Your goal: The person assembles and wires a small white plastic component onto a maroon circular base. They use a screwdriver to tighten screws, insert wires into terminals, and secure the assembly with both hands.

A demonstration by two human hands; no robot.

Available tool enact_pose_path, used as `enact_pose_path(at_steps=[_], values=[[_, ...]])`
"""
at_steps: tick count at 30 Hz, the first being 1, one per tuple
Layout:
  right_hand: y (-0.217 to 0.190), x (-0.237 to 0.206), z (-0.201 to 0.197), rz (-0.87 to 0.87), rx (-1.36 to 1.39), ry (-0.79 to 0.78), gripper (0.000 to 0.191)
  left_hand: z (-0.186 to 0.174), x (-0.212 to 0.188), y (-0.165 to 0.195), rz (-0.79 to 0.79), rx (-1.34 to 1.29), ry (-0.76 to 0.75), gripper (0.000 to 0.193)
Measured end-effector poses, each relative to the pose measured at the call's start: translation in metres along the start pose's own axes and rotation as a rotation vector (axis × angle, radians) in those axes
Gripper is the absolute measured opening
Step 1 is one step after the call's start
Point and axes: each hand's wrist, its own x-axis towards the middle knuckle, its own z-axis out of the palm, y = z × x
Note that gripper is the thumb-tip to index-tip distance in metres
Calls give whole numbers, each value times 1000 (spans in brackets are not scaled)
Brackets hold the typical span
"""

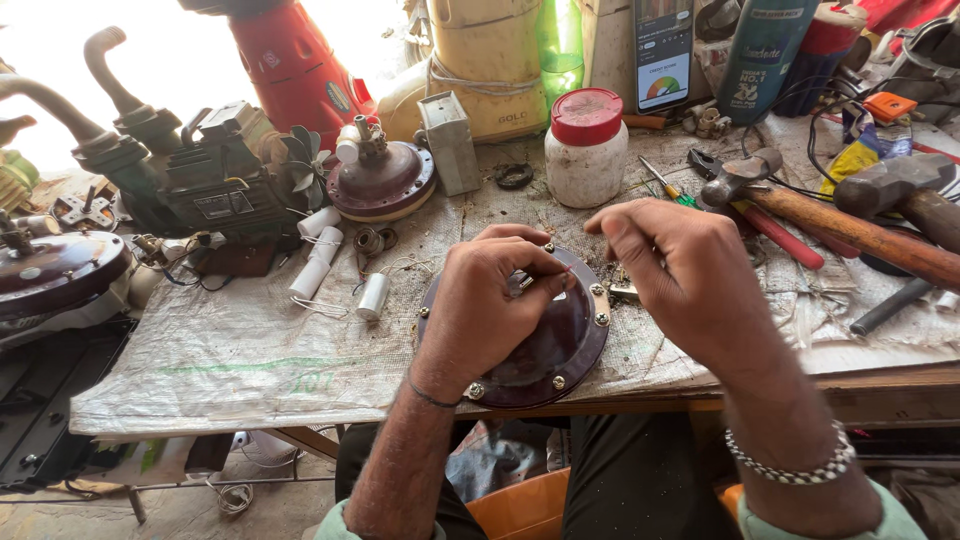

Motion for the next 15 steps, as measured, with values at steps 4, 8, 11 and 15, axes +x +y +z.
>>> enact_pose_path(at_steps=[4,8,11,15], values=[[-6,-2,-6,-281,-76,-61,19,-6,1,1,3,16,-55,16],[-7,-4,-2,-423,-259,-4,20,-6,1,2,78,55,-64,17],[-5,-3,-1,-443,-273,4,18,-4,1,1,55,16,-21,13],[-2,-3,6,-245,-94,-80,12,-1,-1,0,45,-9,24,10]])
